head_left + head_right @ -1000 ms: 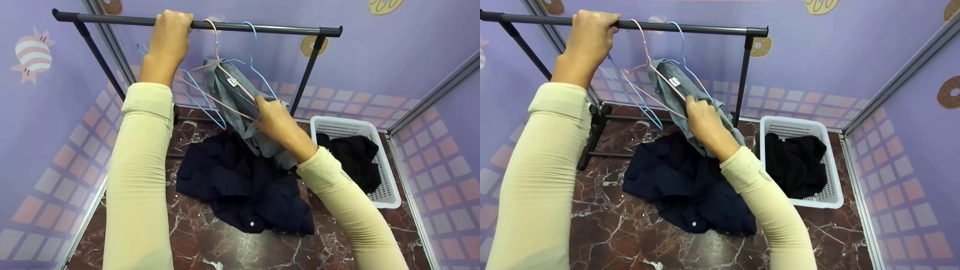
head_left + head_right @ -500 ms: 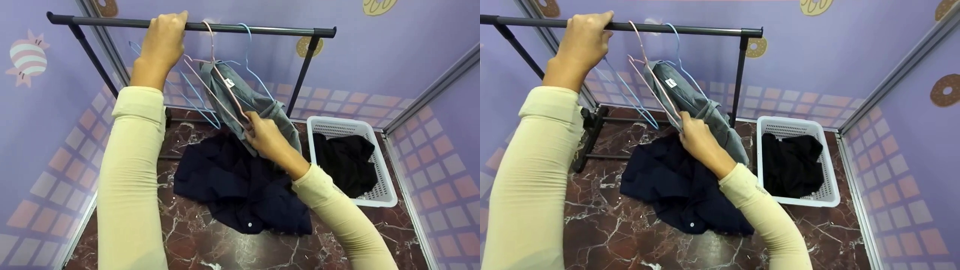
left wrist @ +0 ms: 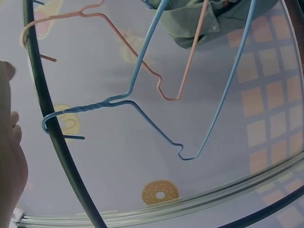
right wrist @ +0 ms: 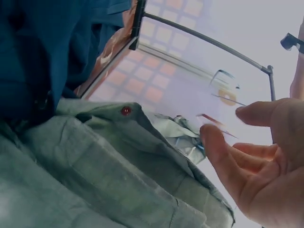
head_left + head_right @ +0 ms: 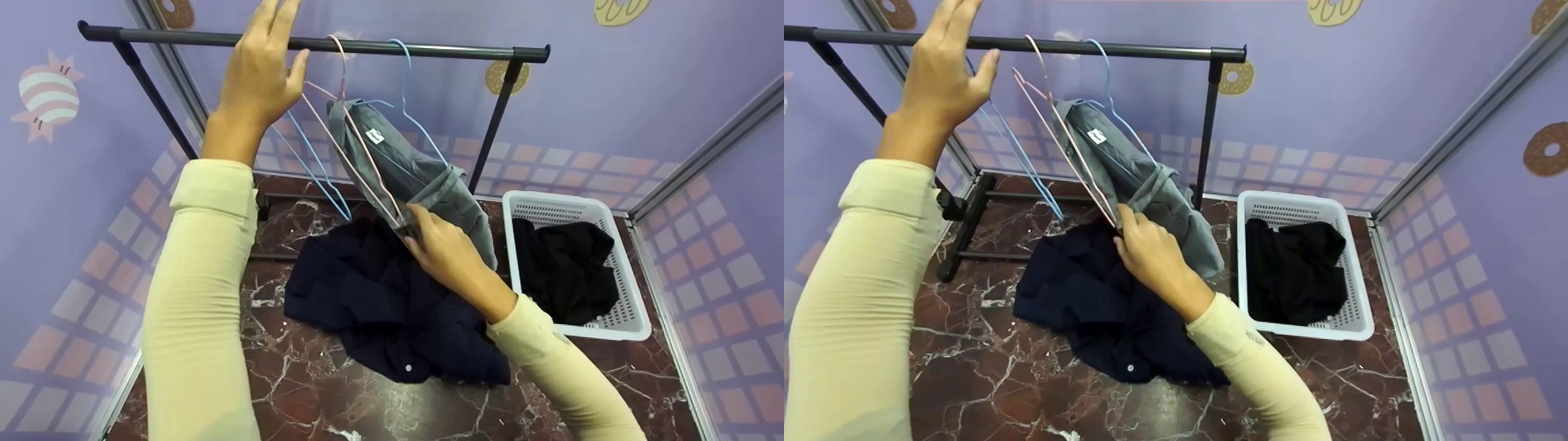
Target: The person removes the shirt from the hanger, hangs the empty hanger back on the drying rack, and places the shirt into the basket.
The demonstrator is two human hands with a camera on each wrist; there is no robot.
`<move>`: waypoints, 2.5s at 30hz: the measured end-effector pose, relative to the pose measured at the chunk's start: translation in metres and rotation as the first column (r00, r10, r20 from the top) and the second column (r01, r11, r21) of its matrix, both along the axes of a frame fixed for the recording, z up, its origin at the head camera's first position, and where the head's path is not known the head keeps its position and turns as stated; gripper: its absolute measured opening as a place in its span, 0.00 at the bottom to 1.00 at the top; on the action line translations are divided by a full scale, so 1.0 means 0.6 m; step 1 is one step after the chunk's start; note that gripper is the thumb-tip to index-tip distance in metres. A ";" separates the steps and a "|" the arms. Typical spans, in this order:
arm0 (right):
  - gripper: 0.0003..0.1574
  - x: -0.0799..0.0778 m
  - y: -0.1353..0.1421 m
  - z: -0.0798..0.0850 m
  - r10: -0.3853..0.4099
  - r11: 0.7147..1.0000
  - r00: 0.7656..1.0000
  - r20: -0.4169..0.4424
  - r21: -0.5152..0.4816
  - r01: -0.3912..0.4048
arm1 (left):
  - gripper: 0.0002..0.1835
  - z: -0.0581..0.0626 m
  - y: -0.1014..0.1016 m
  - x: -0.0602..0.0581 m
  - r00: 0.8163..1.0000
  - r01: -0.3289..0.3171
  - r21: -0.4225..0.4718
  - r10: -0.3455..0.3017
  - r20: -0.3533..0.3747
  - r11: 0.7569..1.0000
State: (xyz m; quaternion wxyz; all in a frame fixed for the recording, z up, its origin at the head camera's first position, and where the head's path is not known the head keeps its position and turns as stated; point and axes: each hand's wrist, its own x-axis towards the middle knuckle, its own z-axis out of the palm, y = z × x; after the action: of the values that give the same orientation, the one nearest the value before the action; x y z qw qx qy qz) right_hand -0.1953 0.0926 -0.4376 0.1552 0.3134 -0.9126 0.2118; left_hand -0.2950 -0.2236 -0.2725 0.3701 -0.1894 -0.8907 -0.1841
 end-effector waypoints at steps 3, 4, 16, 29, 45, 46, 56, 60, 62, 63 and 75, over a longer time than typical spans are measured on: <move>0.32 0.014 0.012 -0.006 -0.004 1.000 0.998 -0.069 -0.003 0.003 | 0.31 0.000 0.001 0.011 0.997 0.023 -0.001 -0.023 -0.071 1.000; 0.31 0.018 0.016 -0.009 0.001 1.000 0.996 -0.095 -0.014 -0.003 | 0.30 -0.001 0.002 0.014 0.994 0.035 -0.004 -0.035 -0.100 0.999; 0.45 0.055 0.064 -0.121 0.293 0.956 0.945 -0.144 0.014 -0.294 | 0.31 -0.031 0.054 0.095 0.897 0.287 0.008 -0.266 -0.352 0.958; 0.89 0.087 0.082 -0.262 0.343 0.817 0.936 0.075 0.469 -0.337 | 0.37 -0.095 0.126 0.174 0.792 0.462 -0.142 -0.479 -0.379 0.876; 0.96 0.099 0.140 -0.321 0.204 0.821 0.979 0.028 0.539 -0.187 | 0.54 -0.293 0.152 0.203 0.677 0.598 -0.374 -0.697 -0.236 0.708; 0.96 0.098 0.144 -0.323 0.191 0.825 0.981 0.029 0.537 -0.176 | 0.56 -0.311 0.150 0.205 0.681 0.608 -0.384 -0.705 -0.196 0.695; 0.97 0.089 0.169 -0.334 0.106 0.858 0.992 0.075 0.497 -0.129 | 0.80 -0.478 0.105 0.219 0.811 0.585 -0.458 -0.482 0.331 0.670; 0.95 0.084 0.177 -0.337 0.104 0.878 0.989 0.102 0.458 -0.139 | 0.85 -0.522 0.089 0.219 0.823 0.552 -0.470 -0.358 0.442 0.689; 0.93 0.081 0.181 -0.338 0.102 0.890 0.987 0.125 0.432 -0.147 | 0.86 -0.539 0.084 0.219 0.829 0.531 -0.483 -0.310 0.465 0.696; 0.93 0.080 0.183 -0.339 0.102 0.896 0.986 0.134 0.419 -0.150 | 0.86 -0.546 0.082 0.218 0.832 0.522 -0.491 -0.288 0.475 0.698; 0.89 0.077 0.197 -0.353 0.041 0.921 0.999 0.034 0.387 -0.051 | 0.86 -0.602 0.085 0.173 0.852 0.404 -0.530 -0.097 0.514 0.746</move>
State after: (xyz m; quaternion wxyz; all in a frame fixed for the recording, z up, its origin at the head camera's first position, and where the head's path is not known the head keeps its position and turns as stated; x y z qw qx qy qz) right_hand -0.1490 0.2111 -0.6494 0.0735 0.3567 -0.9307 0.0347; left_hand -0.1913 -0.1725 -0.6338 0.0388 -0.3732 -0.9264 0.0308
